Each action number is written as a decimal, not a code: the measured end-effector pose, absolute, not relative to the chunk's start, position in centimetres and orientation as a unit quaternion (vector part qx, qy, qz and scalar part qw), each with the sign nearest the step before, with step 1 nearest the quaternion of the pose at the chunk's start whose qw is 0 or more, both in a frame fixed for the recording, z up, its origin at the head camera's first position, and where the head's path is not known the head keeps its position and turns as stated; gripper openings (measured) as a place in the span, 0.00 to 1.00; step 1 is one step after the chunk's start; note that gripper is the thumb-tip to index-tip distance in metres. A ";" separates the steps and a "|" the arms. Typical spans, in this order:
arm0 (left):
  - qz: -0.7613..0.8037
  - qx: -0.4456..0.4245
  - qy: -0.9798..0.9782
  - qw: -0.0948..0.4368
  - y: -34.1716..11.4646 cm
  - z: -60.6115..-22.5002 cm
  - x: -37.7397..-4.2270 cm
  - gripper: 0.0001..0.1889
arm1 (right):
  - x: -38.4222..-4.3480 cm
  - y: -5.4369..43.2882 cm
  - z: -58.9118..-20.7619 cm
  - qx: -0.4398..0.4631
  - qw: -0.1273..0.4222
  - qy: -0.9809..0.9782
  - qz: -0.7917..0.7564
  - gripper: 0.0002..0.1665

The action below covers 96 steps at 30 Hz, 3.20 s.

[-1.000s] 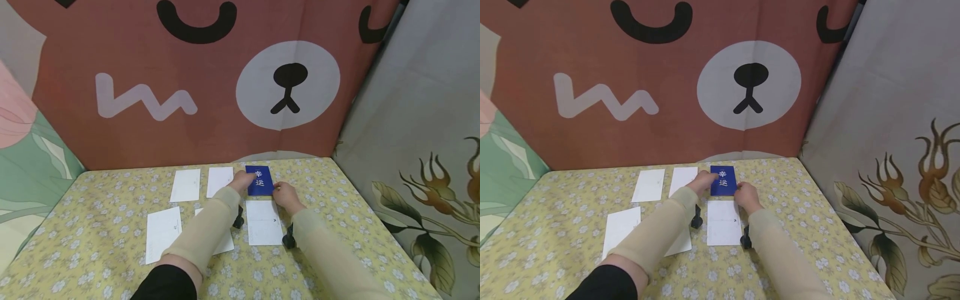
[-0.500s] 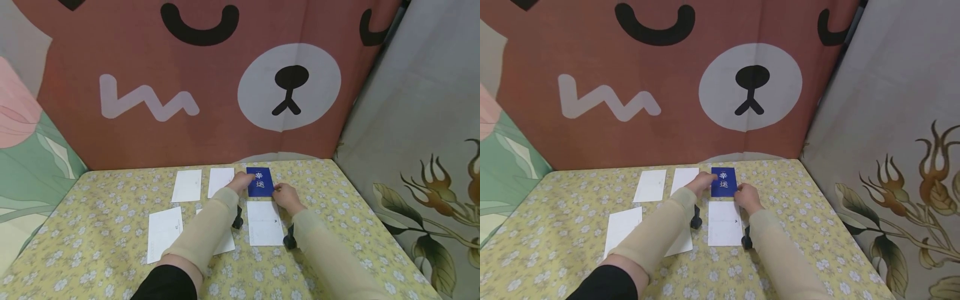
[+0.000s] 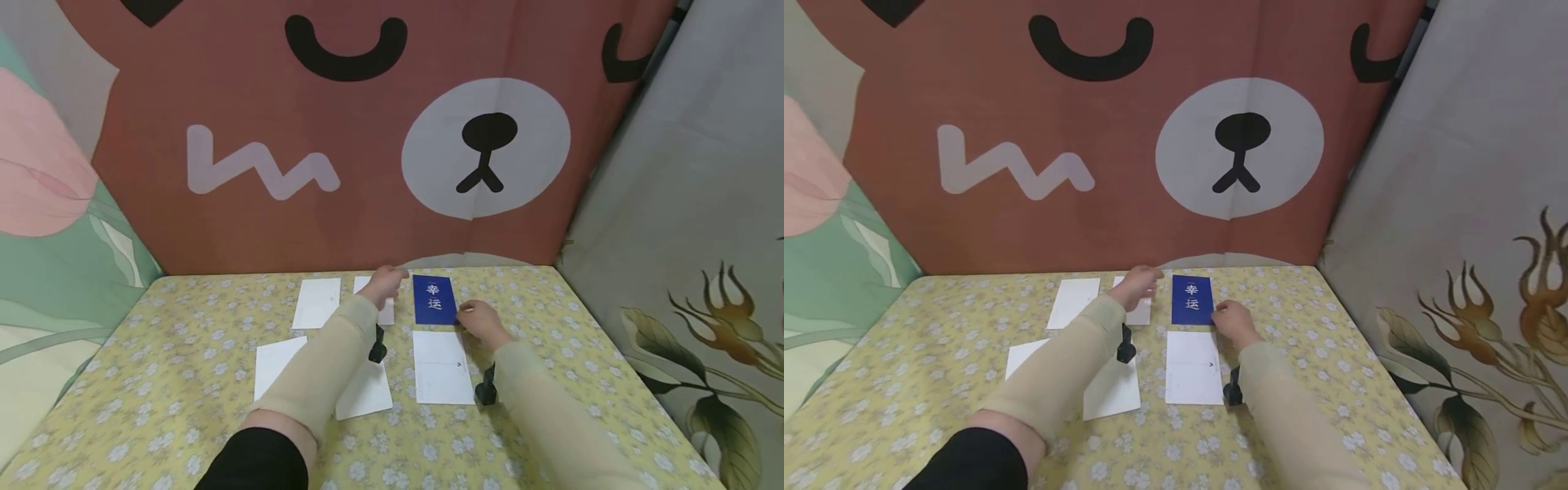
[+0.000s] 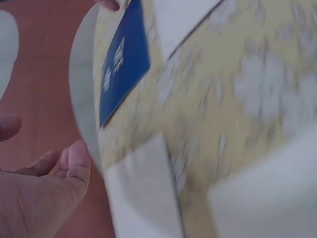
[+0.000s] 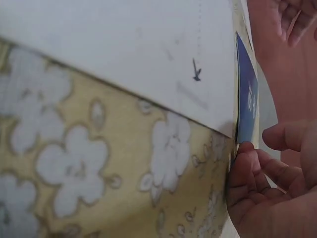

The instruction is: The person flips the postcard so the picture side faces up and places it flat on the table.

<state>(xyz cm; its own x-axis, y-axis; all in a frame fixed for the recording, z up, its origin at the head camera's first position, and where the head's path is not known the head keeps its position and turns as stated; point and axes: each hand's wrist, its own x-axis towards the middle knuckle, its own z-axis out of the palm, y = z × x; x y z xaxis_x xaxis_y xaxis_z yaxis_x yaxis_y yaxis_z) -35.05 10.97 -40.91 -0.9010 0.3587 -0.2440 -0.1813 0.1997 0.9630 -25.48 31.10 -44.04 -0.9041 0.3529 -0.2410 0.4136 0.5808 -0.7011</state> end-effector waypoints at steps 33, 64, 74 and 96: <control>0.640 -0.032 0.741 0.200 1.8 -40.8 -37.1 0.24 | -26.6 24.4 -42.0 0.123 0.079 0.828 -0.541 0.24; 0.681 -0.066 0.688 0.243 2.9 -41.9 -37.1 0.42 | -28.3 20.9 -43.0 0.173 0.087 0.773 -0.604 0.18; 0.670 -0.085 0.699 0.236 3.2 -42.5 -36.7 0.38 | -28.2 20.9 -44.1 0.176 0.086 0.761 -0.619 0.21; 0.687 -0.071 0.701 0.178 4.1 -42.5 -37.0 0.23 | -27.9 20.3 -44.7 0.199 -0.012 0.733 -0.651 0.20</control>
